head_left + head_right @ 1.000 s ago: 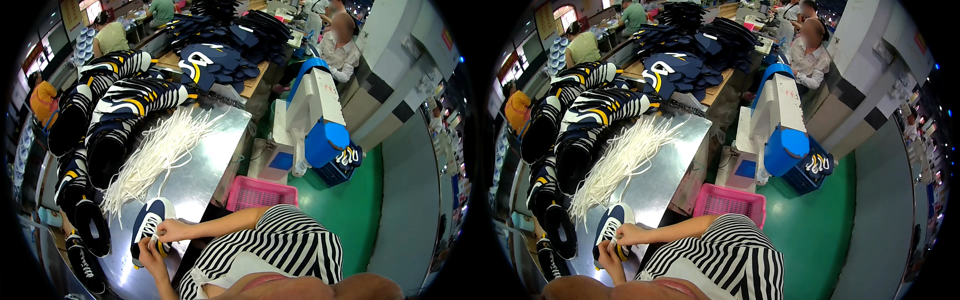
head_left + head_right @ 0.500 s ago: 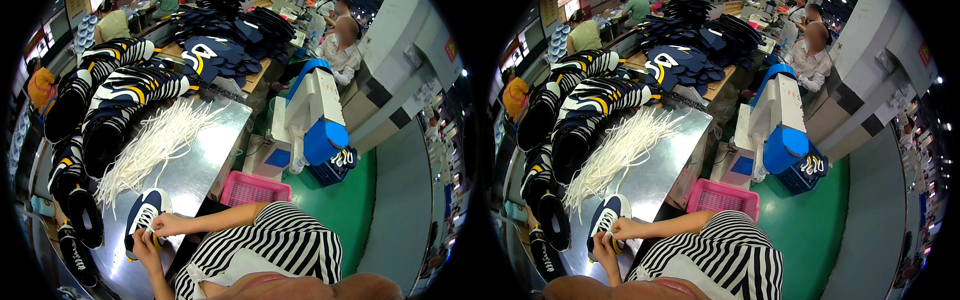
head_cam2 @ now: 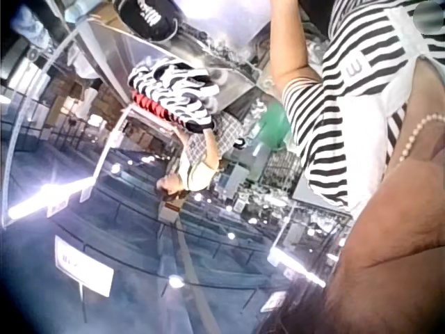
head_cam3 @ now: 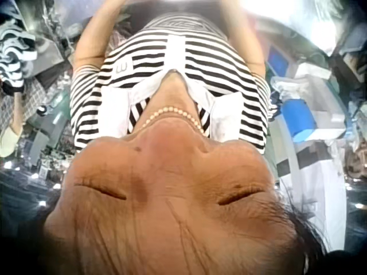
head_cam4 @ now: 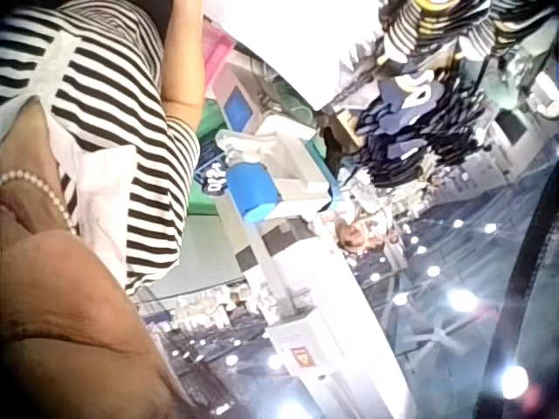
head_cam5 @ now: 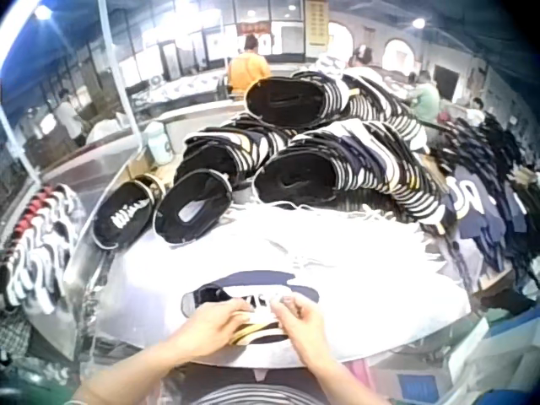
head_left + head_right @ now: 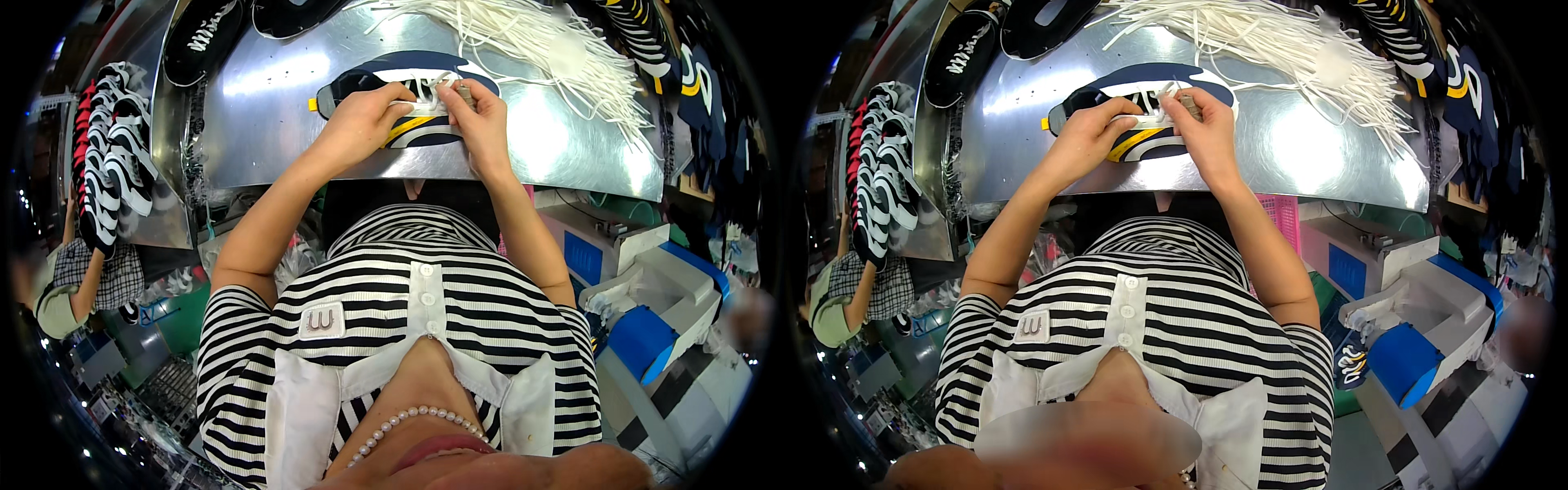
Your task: The person threads a white shoelace through the eyelets of a blue and white shoe, pulling it through and adjusting the tension before placing the shoe onto a stack.
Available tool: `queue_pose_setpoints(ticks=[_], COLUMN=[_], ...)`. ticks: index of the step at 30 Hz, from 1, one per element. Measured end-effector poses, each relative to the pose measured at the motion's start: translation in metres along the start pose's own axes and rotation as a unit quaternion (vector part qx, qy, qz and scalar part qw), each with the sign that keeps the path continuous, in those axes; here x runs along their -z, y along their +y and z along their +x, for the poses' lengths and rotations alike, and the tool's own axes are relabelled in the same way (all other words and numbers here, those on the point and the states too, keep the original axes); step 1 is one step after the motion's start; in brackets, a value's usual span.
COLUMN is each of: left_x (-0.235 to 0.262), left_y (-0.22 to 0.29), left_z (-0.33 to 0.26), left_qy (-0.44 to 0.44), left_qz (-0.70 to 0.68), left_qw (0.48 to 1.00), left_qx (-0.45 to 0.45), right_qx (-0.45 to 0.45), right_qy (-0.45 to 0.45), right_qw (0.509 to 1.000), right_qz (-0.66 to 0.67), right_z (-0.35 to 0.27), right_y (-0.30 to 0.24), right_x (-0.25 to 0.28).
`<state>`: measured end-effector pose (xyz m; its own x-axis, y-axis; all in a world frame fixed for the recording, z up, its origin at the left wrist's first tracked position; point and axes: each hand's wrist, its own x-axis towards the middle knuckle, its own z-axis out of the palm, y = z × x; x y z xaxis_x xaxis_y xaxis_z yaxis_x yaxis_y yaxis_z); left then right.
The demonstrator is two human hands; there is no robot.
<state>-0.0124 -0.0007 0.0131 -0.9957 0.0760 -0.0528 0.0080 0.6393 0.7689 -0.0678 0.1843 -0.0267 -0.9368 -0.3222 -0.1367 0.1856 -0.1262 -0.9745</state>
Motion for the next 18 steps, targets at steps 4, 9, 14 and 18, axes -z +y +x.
queue_pose_setpoints(ticks=[4, 9, 14, 18], left_x=[-0.003, 0.0, -0.006, -0.017], left_y=[-0.005, -0.001, -0.005, -0.01], left_z=[0.0, 0.004, 0.002, 0.002], left_qy=[0.0, -0.002, 0.021, 0.07], left_qz=[-0.019, -0.039, 0.021, 0.076], left_qw=[1.0, 0.999, 0.999, 0.994], left_qx=[0.013, -0.028, -0.023, -0.032], right_qx=[-0.063, -0.035, 0.028, 0.042], right_qy=[-0.053, -0.043, -0.016, -0.012], right_qw=[0.996, 0.998, 0.987, 0.983], right_qz=[0.017, -0.033, -0.161, -0.179], right_z=[-0.008, -0.003, -0.008, -0.009], right_y=[-0.018, -0.002, 0.003, 0.007], right_x=[0.0, -0.005, -0.012, -0.011])
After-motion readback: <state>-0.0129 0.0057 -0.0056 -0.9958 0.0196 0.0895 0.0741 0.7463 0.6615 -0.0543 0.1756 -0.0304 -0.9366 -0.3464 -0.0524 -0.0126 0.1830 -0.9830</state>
